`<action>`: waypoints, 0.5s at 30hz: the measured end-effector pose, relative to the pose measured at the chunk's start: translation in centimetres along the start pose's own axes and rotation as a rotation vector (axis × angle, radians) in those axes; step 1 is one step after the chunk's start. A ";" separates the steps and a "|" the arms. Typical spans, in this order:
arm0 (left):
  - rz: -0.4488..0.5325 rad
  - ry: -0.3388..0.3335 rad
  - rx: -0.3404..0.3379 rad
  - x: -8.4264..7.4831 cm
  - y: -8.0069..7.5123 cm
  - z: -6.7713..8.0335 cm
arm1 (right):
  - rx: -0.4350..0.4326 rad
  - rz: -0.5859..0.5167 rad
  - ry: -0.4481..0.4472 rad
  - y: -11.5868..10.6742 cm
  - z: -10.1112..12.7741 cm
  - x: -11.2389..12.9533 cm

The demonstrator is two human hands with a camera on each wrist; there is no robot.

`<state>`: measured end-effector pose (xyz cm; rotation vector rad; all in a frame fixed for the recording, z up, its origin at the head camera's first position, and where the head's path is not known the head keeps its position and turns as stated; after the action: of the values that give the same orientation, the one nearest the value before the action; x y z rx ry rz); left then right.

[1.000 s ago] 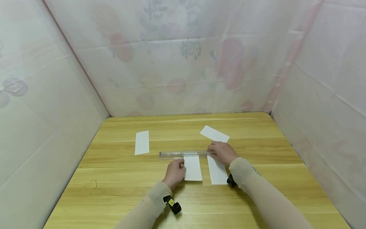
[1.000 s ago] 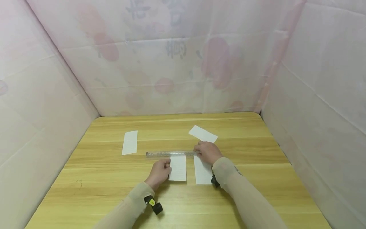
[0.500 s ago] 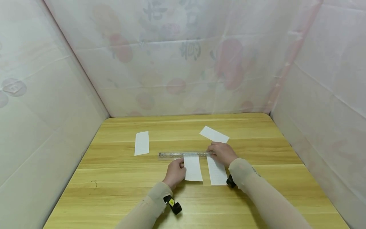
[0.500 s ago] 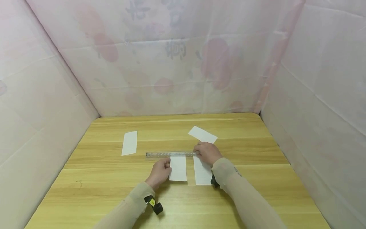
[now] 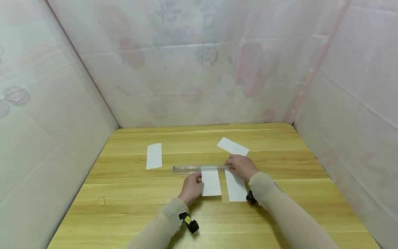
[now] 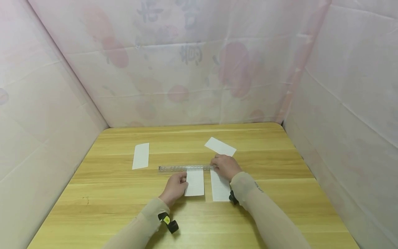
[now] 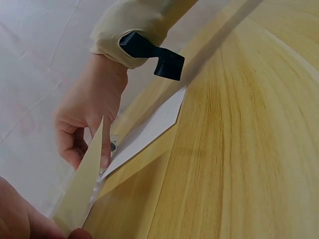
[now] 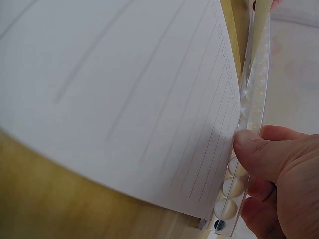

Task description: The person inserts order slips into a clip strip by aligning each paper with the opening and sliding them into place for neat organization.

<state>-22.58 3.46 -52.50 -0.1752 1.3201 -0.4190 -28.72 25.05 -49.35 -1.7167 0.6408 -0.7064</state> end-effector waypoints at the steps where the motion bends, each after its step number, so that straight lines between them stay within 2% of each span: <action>1: 0.000 0.000 -0.001 0.0 0.0 0.0 | 0.000 0.000 0.001 0.0 0.0 0.0; 15: 0.006 0.007 0.004 -0.2 0.4 -0.2 | -0.021 -0.003 -0.003 0.2 0.1 -0.2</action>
<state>-22.71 3.96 -52.56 -0.1671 1.3268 -0.4175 -28.82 25.19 -49.54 -1.7377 0.6460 -0.7014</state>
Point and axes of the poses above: each hand's wrist, its own z-axis away from the middle knuckle, its own y-axis out of the palm, x = y × z, the point moved 4 cm from there along -z, towards the middle knuckle, and after that the axes turned 7 degrees about -y, right-handed, at the moved point
